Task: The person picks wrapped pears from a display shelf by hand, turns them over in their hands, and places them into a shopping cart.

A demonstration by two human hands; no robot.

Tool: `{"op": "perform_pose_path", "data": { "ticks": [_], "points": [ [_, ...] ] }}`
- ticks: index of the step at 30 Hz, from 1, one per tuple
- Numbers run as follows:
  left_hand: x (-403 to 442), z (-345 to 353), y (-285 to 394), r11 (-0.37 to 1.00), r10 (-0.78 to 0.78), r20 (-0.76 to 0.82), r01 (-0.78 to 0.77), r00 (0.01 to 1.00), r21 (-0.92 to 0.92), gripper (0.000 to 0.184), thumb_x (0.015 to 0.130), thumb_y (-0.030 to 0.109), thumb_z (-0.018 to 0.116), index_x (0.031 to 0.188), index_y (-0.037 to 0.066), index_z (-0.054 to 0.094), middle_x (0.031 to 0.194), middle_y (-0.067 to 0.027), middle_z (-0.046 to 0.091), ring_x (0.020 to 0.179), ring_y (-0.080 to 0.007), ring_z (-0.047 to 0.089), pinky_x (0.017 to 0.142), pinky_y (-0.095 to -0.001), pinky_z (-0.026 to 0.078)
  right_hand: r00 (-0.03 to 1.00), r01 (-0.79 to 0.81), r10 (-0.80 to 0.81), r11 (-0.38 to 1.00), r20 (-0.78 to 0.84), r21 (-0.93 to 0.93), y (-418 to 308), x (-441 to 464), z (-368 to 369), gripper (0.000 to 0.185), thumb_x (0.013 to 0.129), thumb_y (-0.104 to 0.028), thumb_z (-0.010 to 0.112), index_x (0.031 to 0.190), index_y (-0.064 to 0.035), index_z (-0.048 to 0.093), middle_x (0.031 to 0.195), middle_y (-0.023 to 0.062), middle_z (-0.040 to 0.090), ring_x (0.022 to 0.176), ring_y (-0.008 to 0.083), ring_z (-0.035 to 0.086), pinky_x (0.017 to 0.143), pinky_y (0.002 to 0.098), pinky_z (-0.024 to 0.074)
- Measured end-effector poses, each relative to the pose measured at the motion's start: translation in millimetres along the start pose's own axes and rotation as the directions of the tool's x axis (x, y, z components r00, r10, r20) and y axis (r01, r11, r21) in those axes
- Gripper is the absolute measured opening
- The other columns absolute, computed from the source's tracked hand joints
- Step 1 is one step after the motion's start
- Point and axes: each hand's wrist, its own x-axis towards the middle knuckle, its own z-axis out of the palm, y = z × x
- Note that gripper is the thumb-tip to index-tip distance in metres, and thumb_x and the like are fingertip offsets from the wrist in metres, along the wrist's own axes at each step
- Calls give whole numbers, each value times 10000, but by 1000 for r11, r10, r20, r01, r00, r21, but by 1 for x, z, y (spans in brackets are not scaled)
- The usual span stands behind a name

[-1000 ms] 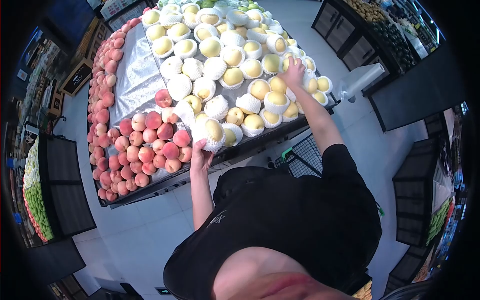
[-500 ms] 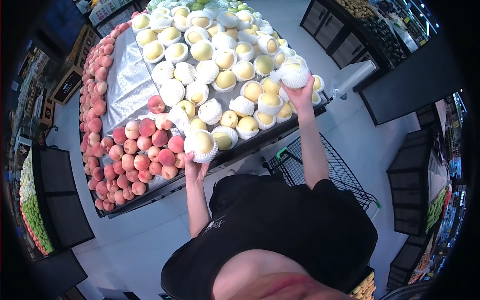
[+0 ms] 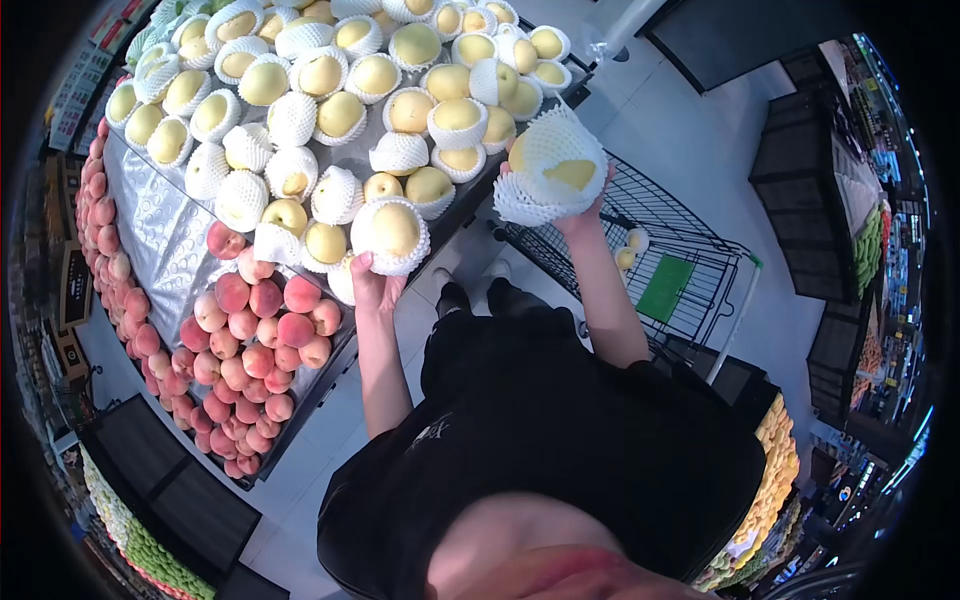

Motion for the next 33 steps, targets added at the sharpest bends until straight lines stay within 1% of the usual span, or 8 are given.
{"op": "perform_pose_path", "data": {
  "ticks": [5, 10, 12, 15, 19, 23, 26, 33],
  "points": [
    [34, 74, -27, 996, -51, 147, 39, 988, 84, 914, 726, 425, 745, 1463, 49, 359, 1370, -204, 505, 1200, -387, 574, 919, -570, 559, 956, 33, -68, 991, 286, 128, -28, -47, -4, 937, 740, -661, 706, 1463, -132, 428, 1459, 274, 409, 1259, 466, 480, 1077, 617, 384],
    [25, 147, -80, 982, -163, 406, 190, 899, -25, 999, 731, 556, 727, 1490, 57, 310, 1404, -268, 427, 1163, -458, 543, 802, -503, 587, 940, -61, -50, 949, 338, 311, -61, -102, -32, 1011, 691, -714, 725, 1475, -160, 408, 1472, 198, 426, 1348, 437, 411, 1129, 594, 340],
    [13, 165, -113, 957, -178, 539, 273, 823, -100, 1050, 757, 682, 674, 1515, 77, 271, 1444, -292, 355, 1129, -442, 531, 765, -451, 579, 990, 111, -112, 994, -91, -15, -75, -131, -34, 1015, 691, -719, 720, 1468, -141, 413, 1449, 237, 440, 1341, 432, 415, 1121, 595, 349],
    [-11, 193, -166, 964, -156, 528, 245, 835, -103, 1050, 766, 708, 656, 1515, 80, 271, 1447, -298, 348, 1128, -433, 531, 779, -450, 574, 978, -53, -37, 907, 205, 417, -85, -184, -67, 1006, 701, -718, 714, 1460, -126, 420, 1433, 259, 453, 1319, 435, 444, 1106, 596, 367],
    [-35, 218, -231, 945, -253, 504, 323, 826, -54, 1021, 779, 667, 671, 1508, 64, 285, 1422, -298, 389, 1143, -442, 547, 797, -452, 574, 920, -83, -68, 928, 385, 362, -99, -269, -92, 726, 935, -653, 473, 1411, -106, 499, 1397, 318, 459, 1268, 476, 460, 1036, 612, 419],
    [-49, 245, -293, 907, -248, 296, 114, 923, 405, 907, 746, 418, 781, 1470, 74, 356, 1351, -159, 520, 1218, -308, 552, 988, -422, 498, 977, 134, -194, 884, 91, 448, -114, -336, -120, 756, 949, -674, 421, 1433, -95, 467, 1391, 298, 484, 1246, 497, 488, 1035, 638, 405],
    [-53, 271, -329, 676, -163, 439, -225, 883, 702, 971, 681, 297, 838, 1478, 76, 331, 1336, -126, 497, 1246, -264, 504, 1058, -372, 419, 943, 239, -317, 854, 99, 462, -137, -357, -157, 871, 846, -701, 542, 1478, -118, 397, 1452, 250, 441, 1337, 472, 409, 1090, 646, 335],
    [-58, 293, -382, 242, -330, 548, -492, 768, 836, 986, 627, 211, 860, 1465, 90, 355, 1339, -123, 479, 1256, -234, 478, 1060, -385, 404, 864, 437, -504, 752, 3, 494, -191, -397, -193, 915, 809, -746, 491, 1499, -156, 374, 1469, 217, 431, 1365, 436, 385, 1133, 639, 287]
  ]
}}
